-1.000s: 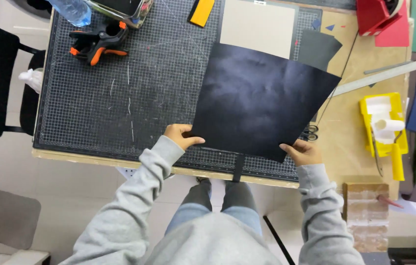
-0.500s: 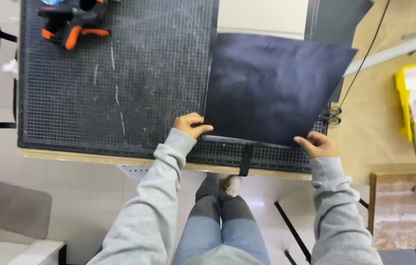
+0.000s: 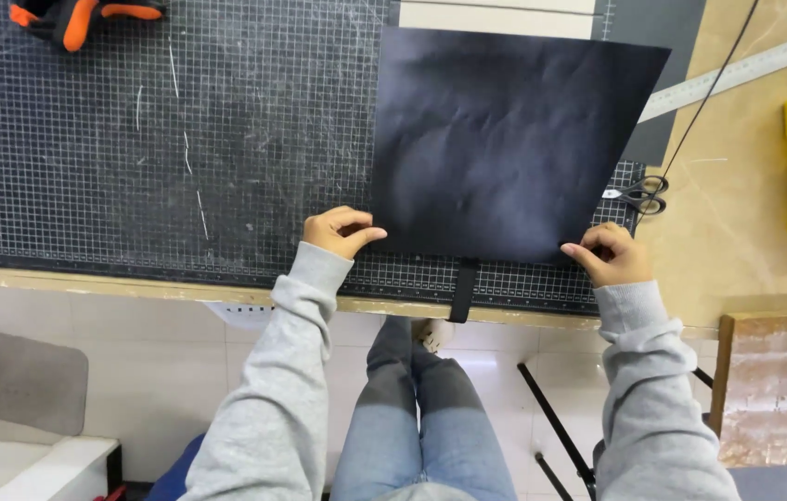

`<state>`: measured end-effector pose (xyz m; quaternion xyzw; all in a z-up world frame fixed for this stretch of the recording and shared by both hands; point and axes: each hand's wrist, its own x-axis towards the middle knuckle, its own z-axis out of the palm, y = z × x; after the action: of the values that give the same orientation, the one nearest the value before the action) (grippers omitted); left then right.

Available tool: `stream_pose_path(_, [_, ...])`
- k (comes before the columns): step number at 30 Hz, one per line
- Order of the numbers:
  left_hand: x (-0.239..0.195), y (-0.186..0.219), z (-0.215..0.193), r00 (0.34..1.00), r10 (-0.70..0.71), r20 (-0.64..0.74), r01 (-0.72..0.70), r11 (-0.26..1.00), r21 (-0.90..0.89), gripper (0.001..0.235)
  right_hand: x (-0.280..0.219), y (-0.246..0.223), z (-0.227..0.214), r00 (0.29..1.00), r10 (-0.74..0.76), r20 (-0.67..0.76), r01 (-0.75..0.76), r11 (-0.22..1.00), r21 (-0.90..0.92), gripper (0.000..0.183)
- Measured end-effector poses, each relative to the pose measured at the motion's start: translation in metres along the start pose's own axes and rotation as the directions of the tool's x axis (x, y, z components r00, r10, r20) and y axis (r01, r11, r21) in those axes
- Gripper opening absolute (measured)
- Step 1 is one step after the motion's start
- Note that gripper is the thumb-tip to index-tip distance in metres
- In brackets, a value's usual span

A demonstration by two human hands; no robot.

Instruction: Applying glue to a cardboard base with a roller and attaching a black sheet of material to it.

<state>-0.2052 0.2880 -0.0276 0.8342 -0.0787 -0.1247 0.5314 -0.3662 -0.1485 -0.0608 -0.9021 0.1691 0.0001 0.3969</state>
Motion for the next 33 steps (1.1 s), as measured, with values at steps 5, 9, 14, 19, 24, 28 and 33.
stream_pose_path(5, [0.005,0.0,0.001,0.996,0.089,-0.024,-0.088,0.996,0.017,0.017,-0.001,-0.009,0.001,1.0,-0.008,-0.022,0.007,1.0,-0.008,0.022])
stream_pose_path(9, [0.003,0.007,0.001,0.995,0.093,-0.026,-0.093,0.996,0.002,0.016,-0.003,-0.028,-0.003,1.0,-0.001,-0.011,0.001,1.0,-0.008,0.022])
stream_pose_path(14, [0.003,-0.001,0.003,0.995,0.09,-0.038,-0.09,0.996,0.006,0.018,-0.006,-0.024,-0.001,0.999,-0.021,-0.03,0.02,0.998,-0.056,0.023])
stream_pose_path(19, [0.002,0.0,0.002,0.995,0.093,-0.022,-0.093,0.996,0.008,0.018,-0.006,-0.028,-0.002,0.999,-0.019,-0.031,0.018,0.998,-0.056,0.023])
stream_pose_path(24, [0.001,0.006,0.001,0.998,0.065,-0.01,-0.066,0.998,-0.025,0.021,-0.006,-0.033,-0.003,0.999,-0.022,-0.036,0.02,0.998,-0.061,0.023])
stream_pose_path(28, [0.001,0.004,0.0,0.996,0.087,0.004,-0.087,0.996,-0.022,0.02,-0.007,-0.035,-0.003,0.999,-0.027,-0.031,0.025,0.998,-0.058,0.023])
stream_pose_path(33, [0.002,0.003,0.001,0.994,0.107,0.003,-0.107,0.994,-0.006,0.019,-0.007,-0.033,-0.002,0.999,-0.034,-0.034,0.031,0.995,-0.097,0.022])
